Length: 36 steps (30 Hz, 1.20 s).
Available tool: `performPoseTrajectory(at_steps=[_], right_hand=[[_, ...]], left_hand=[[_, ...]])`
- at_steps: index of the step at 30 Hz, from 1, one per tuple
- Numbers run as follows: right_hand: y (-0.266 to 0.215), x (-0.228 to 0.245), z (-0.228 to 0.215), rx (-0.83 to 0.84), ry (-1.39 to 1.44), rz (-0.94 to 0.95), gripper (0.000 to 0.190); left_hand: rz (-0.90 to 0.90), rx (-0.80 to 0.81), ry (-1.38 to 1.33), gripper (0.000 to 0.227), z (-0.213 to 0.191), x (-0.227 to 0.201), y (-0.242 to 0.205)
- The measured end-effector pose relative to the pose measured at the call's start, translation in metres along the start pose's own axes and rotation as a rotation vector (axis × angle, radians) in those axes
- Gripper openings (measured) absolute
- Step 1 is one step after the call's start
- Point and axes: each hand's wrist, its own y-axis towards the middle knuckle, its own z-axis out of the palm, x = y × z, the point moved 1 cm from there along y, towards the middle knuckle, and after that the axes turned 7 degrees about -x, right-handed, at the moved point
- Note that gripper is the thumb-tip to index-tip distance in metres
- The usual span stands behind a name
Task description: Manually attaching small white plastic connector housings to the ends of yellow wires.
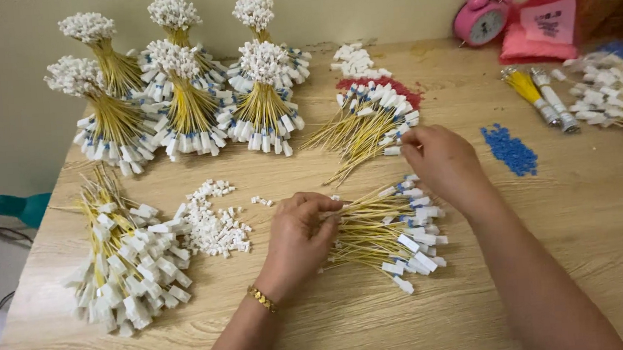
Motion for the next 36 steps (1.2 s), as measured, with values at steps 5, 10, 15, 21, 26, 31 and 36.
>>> performPoseTrajectory(at_steps=[5, 10, 15, 21, 26, 31, 36], right_hand=[[0.011, -0.003, 0.031, 0.067, -0.127, 0.052, 0.029], [0.009, 0.003, 0.033, 0.026, -0.146, -0.016, 0.025], [-0.005, 0.025, -0.021, 0.04, -0.015, 0.041, 0.023], [-0.042, 0.051, -0.062, -0.266, 0.215, -0.427, 0.014], [-0.068, 0.08, -0.07, -0.208, 0.347, -0.466, 0.017], [-0.078, 0.083, -0.067, -0.167, 0.351, -0.516, 0.021], [-0.071, 0.053, -0.07, -0.205, 0.317, -0.436, 0.018]], left_hand=[[-0.229, 0.003, -0.153, 0.015, -0.008, -0.01, 0.009], [-0.536, 0.05, -0.33, 0.018, -0.012, -0.009, 0.01], [-0.434, -0.154, -0.22, 0.026, -0.022, -0.013, 0.014], [0.157, -0.341, 0.099, 0.038, -0.042, -0.044, 0.016], [0.276, -0.214, 0.084, 0.036, -0.045, -0.069, 0.021], [-0.132, 0.137, -0.271, 0.027, -0.037, -0.062, 0.02], [-0.464, 0.218, -0.68, 0.024, -0.024, -0.019, 0.014]])
